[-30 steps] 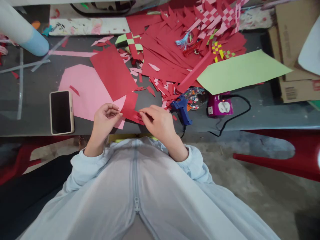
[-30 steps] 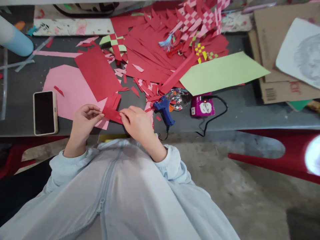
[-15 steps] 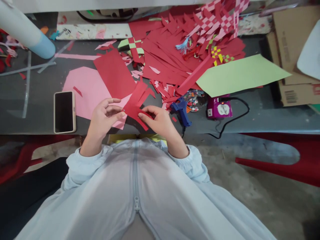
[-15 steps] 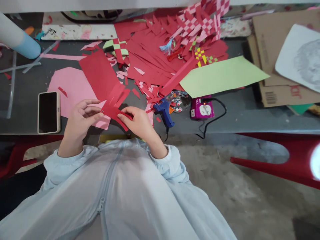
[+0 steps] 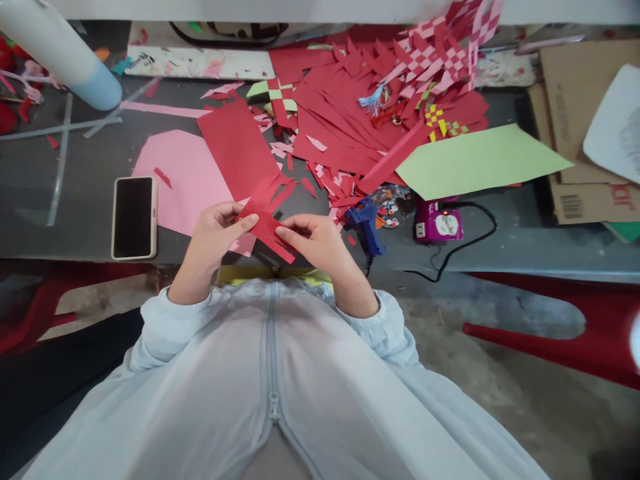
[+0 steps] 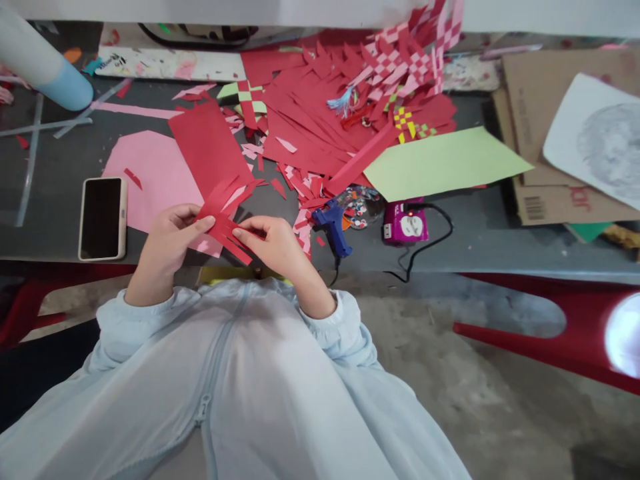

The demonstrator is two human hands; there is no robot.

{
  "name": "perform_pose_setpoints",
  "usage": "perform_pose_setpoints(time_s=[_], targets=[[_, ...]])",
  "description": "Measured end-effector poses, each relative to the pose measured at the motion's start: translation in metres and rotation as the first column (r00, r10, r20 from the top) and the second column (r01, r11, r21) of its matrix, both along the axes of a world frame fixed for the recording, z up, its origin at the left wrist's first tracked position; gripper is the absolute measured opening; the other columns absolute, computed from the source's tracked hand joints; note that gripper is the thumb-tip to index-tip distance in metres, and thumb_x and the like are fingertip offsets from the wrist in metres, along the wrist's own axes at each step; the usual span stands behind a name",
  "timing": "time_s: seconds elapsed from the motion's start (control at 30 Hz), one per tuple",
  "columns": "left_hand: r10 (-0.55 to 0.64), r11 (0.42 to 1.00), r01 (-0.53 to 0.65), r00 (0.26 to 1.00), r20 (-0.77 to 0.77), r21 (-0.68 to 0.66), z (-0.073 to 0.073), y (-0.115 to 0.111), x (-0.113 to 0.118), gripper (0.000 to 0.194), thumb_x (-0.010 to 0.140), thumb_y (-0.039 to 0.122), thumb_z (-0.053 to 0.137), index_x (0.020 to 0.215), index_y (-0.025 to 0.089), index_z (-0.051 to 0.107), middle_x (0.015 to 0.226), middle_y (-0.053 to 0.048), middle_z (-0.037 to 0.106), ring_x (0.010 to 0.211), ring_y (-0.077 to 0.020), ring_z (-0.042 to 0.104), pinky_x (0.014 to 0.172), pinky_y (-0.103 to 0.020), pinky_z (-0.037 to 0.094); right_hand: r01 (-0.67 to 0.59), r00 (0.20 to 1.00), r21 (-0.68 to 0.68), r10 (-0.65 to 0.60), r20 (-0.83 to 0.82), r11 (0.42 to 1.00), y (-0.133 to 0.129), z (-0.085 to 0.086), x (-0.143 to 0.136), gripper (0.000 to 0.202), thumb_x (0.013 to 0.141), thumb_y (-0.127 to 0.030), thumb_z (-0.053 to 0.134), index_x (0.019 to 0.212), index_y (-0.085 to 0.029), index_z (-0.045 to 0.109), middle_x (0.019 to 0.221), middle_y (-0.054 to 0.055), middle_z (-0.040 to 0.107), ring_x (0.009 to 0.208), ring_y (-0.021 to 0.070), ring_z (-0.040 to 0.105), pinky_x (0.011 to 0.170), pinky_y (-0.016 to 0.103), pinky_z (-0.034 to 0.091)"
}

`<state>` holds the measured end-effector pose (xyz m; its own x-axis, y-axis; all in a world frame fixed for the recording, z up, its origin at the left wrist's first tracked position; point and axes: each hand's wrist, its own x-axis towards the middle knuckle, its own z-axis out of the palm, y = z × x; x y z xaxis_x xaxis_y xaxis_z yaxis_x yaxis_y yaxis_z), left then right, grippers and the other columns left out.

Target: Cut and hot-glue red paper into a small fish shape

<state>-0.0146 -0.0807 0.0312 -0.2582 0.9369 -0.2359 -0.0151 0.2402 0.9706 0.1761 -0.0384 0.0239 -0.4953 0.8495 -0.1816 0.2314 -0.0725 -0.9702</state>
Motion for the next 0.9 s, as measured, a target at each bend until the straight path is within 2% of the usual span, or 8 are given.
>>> perform_pose_setpoints(time_s=[0.1,0.27,0.5,0.63,0.77,0.9], targets=[[0.019,0.998,-0.017,0.999,-0.029,0.061,0.000,-0.001,-0.006,0.025,0.065,0.038,0.084,0.072,0.020,0.069,0.072,0.000,0.067,0.068,-0.0143,0.063,0.065,-0.028,0.053,0.032,0.999,-0.018,-0.032,-0.017,0.999,0.001,0.003,0.002,0.022,0.078,-0.039,0.067,0.075,-0.018,0.074,0.071,0.002,0.072,0.064,0.0135,0.059,0.063,0.028,0.046],[0.047,0.995,-0.044,0.998,-0.035,0.090,0.001,-0.004,-0.012,0.018,0.069,0.033,0.080,0.073,0.020,0.069,0.074,0.001,0.067,0.069,-0.0123,0.060,0.067,-0.026,0.050,0.059,0.998,-0.072,-0.060,-0.023,0.996,0.004,0.006,0.008,0.022,0.074,-0.040,0.071,0.073,-0.018,0.073,0.062,0.000,0.066,0.057,0.0117,0.055,0.058,0.026,0.045],[0.080,0.989,-0.078,0.997,-0.008,0.123,0.002,-0.006,-0.014,0.020,0.069,0.032,0.082,0.072,0.018,0.069,0.071,0.002,0.064,0.065,-0.0098,0.057,0.063,-0.023,0.047,0.075,0.997,-0.073,-0.076,-0.015,0.995,0.005,0.005,0.016,0.024,0.073,-0.041,0.075,0.073,-0.018,0.073,0.064,0.002,0.069,0.057,0.0123,0.058,0.058,0.027,0.048],[0.098,0.986,-0.102,0.995,0.035,0.133,0.001,-0.007,-0.018,0.022,0.069,0.034,0.083,0.073,0.017,0.070,0.069,0.002,0.064,0.063,-0.0083,0.055,0.059,-0.020,0.044,0.137,0.990,-0.060,-0.138,-0.004,0.989,0.007,0.005,0.022,0.027,0.072,-0.045,0.076,0.072,-0.018,0.073,0.064,0.002,0.069,0.059,0.0132,0.061,0.058,0.027,0.049],[0.076,0.986,-0.086,0.995,0.072,0.145,-0.002,-0.010,-0.020,0.022,0.070,0.034,0.084,0.075,0.017,0.071,0.071,0.002,0.066,0.064,-0.0076,0.056,0.060,-0.019,0.044,0.195,0.981,-0.011,-0.196,-0.019,0.981,0.009,0.004,0.023,0.038,0.075,-0.056,0.074,0.082,-0.019,0.074,0.073,0.004,0.073,0.065,0.0148,0.065,0.064,0.029,0.054],[0.042,0.990,-0.053,0.996,0.084,0.132,0.000,-0.012,-0.017,0.024,0.070,0.036,0.085,0.075,0.017,0.071,0.072,0.002,0.066,0.066,-0.0081,0.057,0.063,-0.019,0.045,0.137,0.989,0.049,-0.133,-0.070,0.989,0.007,0.003,0.011,0.049,0.081,-0.066,0.064,0.095,-0.020,0.074,0.090,0.007,0.077,0.085,0.0190,0.072,0.078,0.033,0.056]])
